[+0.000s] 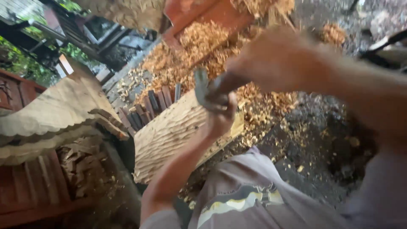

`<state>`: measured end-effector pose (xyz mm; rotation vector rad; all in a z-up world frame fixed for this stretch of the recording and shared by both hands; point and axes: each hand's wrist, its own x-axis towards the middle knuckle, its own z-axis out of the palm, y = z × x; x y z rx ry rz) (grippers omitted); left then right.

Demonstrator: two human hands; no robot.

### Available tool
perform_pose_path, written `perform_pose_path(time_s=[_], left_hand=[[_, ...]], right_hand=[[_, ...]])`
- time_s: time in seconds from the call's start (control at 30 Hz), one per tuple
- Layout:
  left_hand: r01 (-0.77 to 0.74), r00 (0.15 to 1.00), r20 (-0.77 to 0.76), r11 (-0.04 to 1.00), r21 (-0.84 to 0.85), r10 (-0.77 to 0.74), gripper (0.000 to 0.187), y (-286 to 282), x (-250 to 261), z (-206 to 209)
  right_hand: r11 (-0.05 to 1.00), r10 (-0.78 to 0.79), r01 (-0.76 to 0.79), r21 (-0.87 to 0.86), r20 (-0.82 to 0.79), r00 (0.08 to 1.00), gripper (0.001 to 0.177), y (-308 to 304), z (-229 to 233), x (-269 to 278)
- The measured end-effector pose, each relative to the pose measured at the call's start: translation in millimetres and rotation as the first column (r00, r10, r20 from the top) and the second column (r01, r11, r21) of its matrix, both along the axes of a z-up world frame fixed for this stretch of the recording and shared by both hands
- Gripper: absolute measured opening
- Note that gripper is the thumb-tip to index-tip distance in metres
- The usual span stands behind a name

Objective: The person carves a wooden object using a hammer and a chisel, striking the chisel into the wood to remove shavings and create decorative patterns.

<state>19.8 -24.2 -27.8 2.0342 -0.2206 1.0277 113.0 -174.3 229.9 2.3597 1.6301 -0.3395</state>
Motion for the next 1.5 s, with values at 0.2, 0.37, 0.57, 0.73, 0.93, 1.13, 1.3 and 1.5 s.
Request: perform_pose_path(time_s=[0.2,0.37,0.57,0.73,0.93,1.13,1.3,1.5], left_hand=[[0.257,0.949,-0.118,0.932,-0.257,-0.294,0.021,-6,11,41],[0.379,0.894,-0.273,0.924,0.038,-0.356,0.026,-30,22,64],[0.169,0.981,0.025,0.797,-0.580,-0.190,0.002,34,16,70],[0.275,0.955,0.033,0.834,-0.479,-0.296,0.015,28,-18,46],[0.120,0.973,-0.120,0.878,-0.463,-0.196,0.018,29,-34,36],[0.098,0.992,-0.052,0.960,-0.262,-0.116,0.024,11,-31,25],[-0.041,0.999,-0.037,0.991,-0.124,0.036,0.024,7,-32,18],[0.049,0.998,-0.018,0.965,-0.259,-0.056,0.016,5,-28,21]], right_hand=[[0.927,-0.106,0.166,0.335,-0.190,0.976,0.020,-29,-89,43],[0.444,-0.036,0.432,0.785,-0.466,0.884,0.057,-78,-196,55],[0.160,-0.079,0.964,0.213,-0.970,0.228,0.039,-104,-371,-9],[0.150,-0.302,0.988,0.034,-0.950,0.078,0.032,-92,-378,-7],[0.071,0.211,0.828,0.556,-0.820,0.532,0.041,-54,-278,2],[0.233,0.230,0.301,0.925,-0.353,0.907,0.024,-30,-155,22],[0.615,0.241,-0.140,0.776,-0.016,0.970,0.010,9,-51,26],[0.703,0.252,-0.505,0.501,0.488,0.836,0.011,20,3,13]])
